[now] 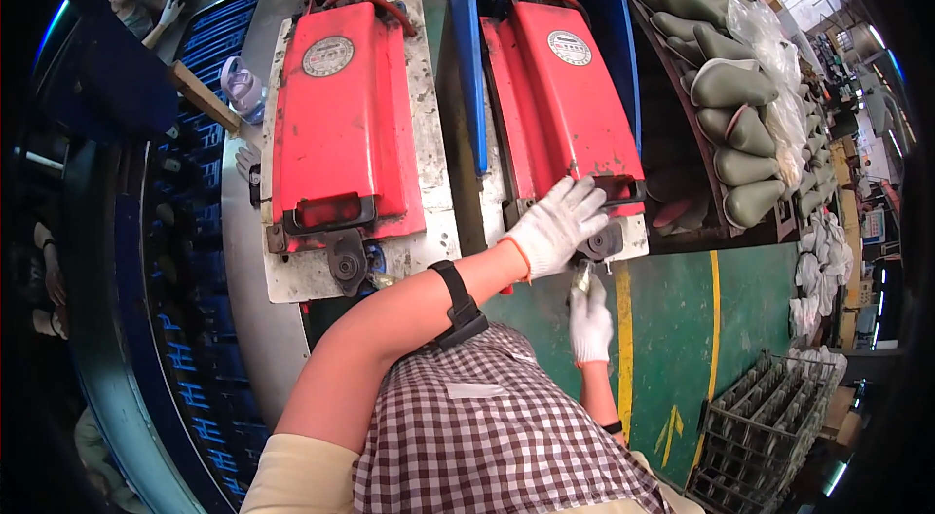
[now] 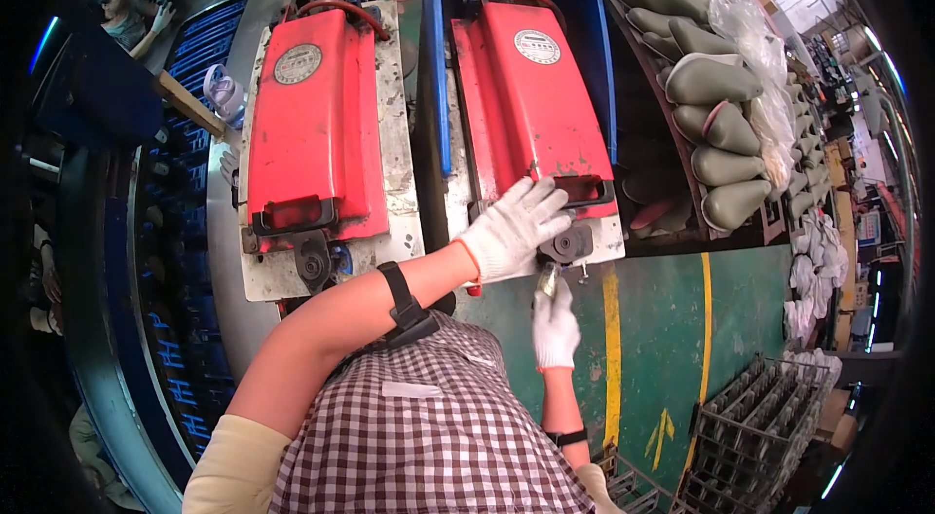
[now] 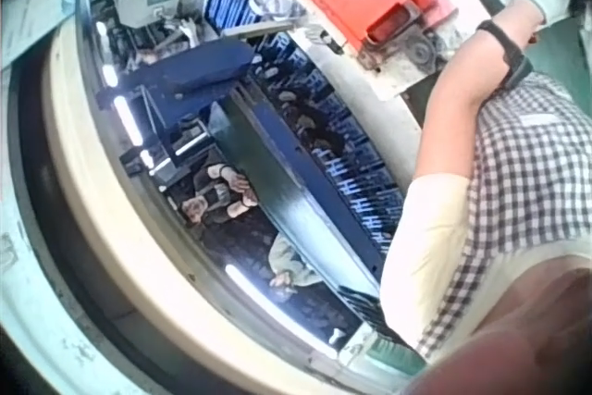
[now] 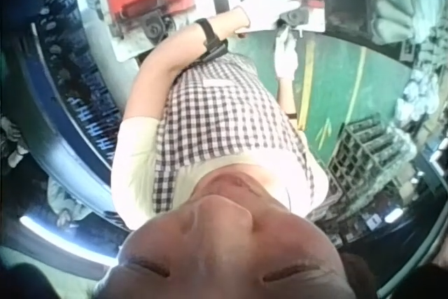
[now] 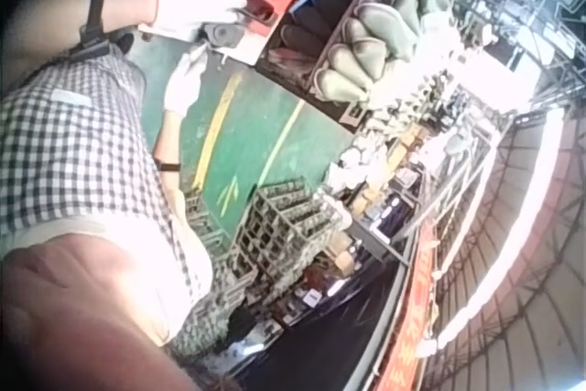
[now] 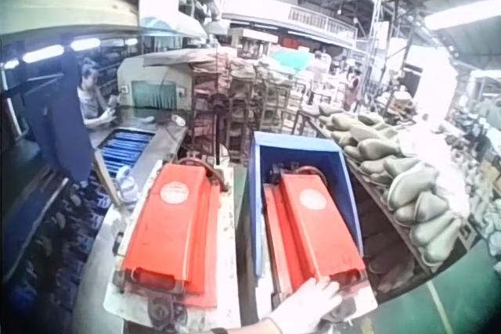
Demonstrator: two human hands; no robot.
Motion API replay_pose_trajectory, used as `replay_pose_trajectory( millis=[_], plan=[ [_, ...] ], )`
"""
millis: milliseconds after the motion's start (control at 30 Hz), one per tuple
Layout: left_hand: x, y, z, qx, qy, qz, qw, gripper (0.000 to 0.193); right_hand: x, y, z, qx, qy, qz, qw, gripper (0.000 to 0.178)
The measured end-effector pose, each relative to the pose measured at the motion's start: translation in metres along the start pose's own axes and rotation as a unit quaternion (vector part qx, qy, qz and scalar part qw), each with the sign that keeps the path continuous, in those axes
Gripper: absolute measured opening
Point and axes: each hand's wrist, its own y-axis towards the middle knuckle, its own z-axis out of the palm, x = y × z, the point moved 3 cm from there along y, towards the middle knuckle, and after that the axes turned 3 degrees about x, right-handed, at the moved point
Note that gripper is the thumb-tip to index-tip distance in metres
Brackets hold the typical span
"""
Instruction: Operating a shoe pressing machine and placing finished shoes onto a conveyor belt.
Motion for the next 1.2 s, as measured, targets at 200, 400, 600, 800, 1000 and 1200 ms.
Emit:
replay_pose_trajectory(
  millis=[200, 400, 600, 800, 1000, 1200],
  plan=[
    [0.007, 0.033, -0.036, -0.088, 0.022, 0.010, 0.996, 0.035, 0.075, 0.045, -0.007, 0.074, -0.133, -0.363, 0.919, 0.043],
    [0.020, 0.095, -0.113, -0.177, -0.030, -0.002, 0.984, 0.035, 0.024, 0.152, 0.049, 0.047, -0.161, -0.270, 0.948, 0.069],
    [0.037, 0.151, -0.172, -0.197, -0.025, 0.004, 0.980, 0.048, 0.084, 0.284, 0.061, -0.087, -0.060, -0.169, 0.980, 0.065],
    [0.085, 0.052, -0.205, -0.221, -0.136, -0.156, 0.953, 0.072, 0.061, 0.148, 0.017, 0.234, 0.511, 0.075, 0.824, 0.054],
    [0.097, -0.152, -0.163, -0.251, -0.464, -0.377, 0.761, 0.087, 0.084, 0.024, 0.050, 0.444, 0.583, 0.031, 0.680, 0.086],
    [0.045, -0.237, -0.216, -0.326, -0.468, -0.356, 0.740, 0.115, 0.137, -0.008, 0.091, 0.581, 0.520, 0.036, 0.625, 0.088]
  ],
)
